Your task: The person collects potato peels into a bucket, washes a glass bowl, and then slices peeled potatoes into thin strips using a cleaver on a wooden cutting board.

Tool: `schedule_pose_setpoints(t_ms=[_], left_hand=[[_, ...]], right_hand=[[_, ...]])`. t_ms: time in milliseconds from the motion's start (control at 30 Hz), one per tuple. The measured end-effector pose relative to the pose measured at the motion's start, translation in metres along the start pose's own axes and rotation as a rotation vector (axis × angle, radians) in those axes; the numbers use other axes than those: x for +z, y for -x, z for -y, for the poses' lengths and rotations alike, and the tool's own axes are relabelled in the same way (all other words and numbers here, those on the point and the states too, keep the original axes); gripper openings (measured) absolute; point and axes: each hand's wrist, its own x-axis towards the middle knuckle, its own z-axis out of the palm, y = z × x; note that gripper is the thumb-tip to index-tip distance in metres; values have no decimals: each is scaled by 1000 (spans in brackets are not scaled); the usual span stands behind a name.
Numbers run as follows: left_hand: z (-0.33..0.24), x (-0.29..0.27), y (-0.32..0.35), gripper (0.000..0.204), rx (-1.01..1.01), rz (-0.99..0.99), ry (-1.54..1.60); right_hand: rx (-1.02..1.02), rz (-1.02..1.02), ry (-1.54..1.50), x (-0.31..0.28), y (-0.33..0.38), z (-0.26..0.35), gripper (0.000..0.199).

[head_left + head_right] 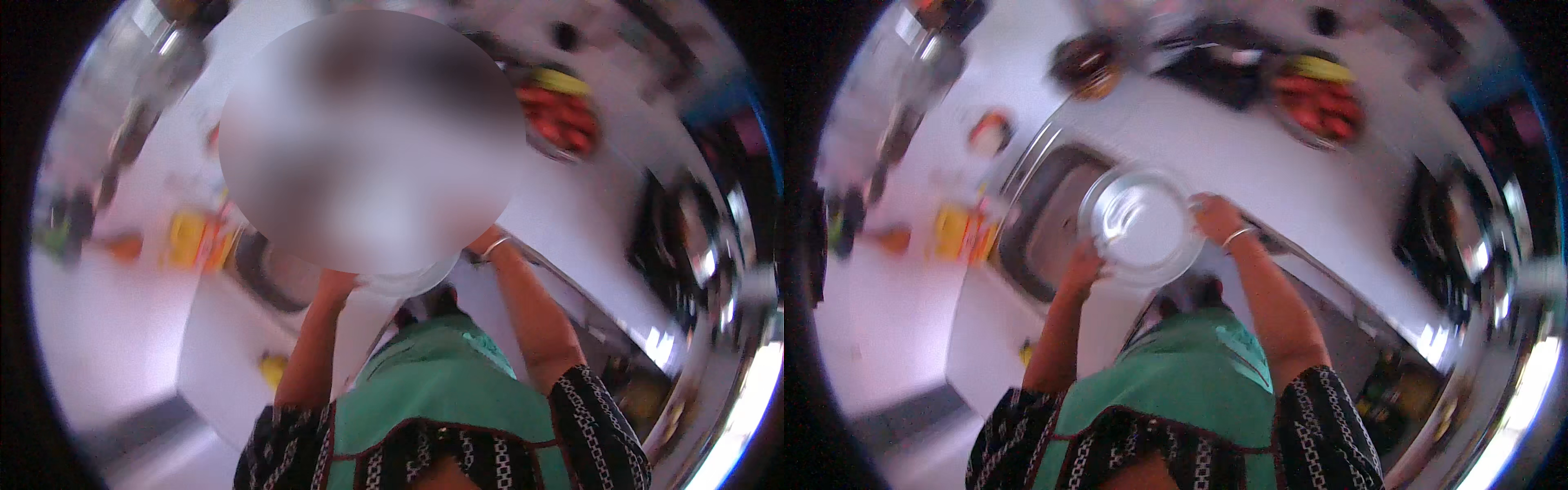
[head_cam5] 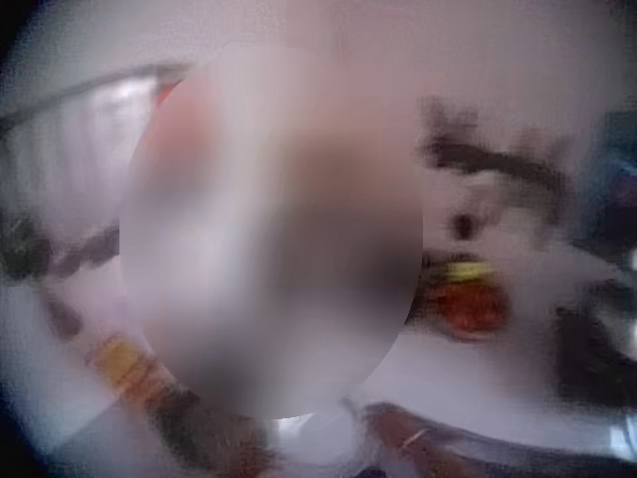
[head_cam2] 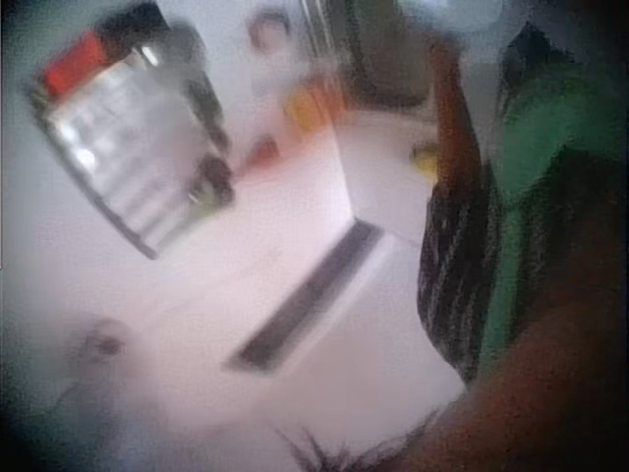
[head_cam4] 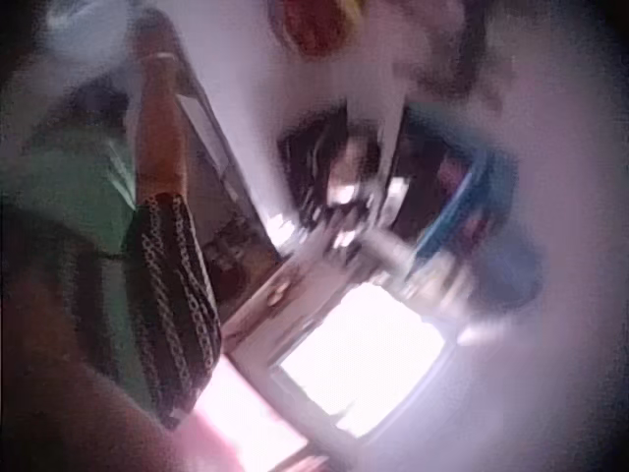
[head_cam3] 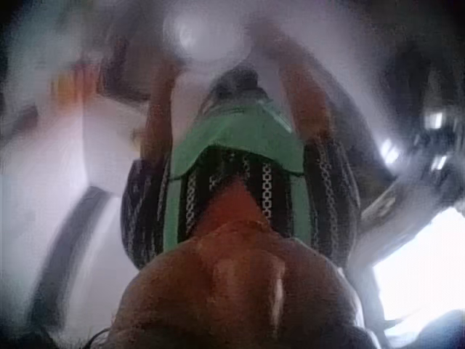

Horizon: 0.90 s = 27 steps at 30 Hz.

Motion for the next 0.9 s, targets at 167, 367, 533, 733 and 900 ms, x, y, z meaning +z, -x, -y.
schedule_pose_setpoints(t_ms=[167, 367, 533, 733, 900], left_hand=[[-11, 73, 34, 44, 11, 313, -114], [-61, 239, -145, 46, -19, 952, -383], [-55, 371, -160, 50, -123, 1188, -478], [-36, 537, -116, 51, -89, 1552, -700], [-20, 677, -65, 46, -130, 1858, -887]], right_hand=[[416, -249, -257, -27, 139, -9, 31], [985, -586, -346, -88, 163, -66, 32], [1232, -788, -302, -107, 235, -94, 29], [1539, -1038, -330, -112, 328, -126, 30], [1717, -1345, -414, -118, 392, -142, 34]])
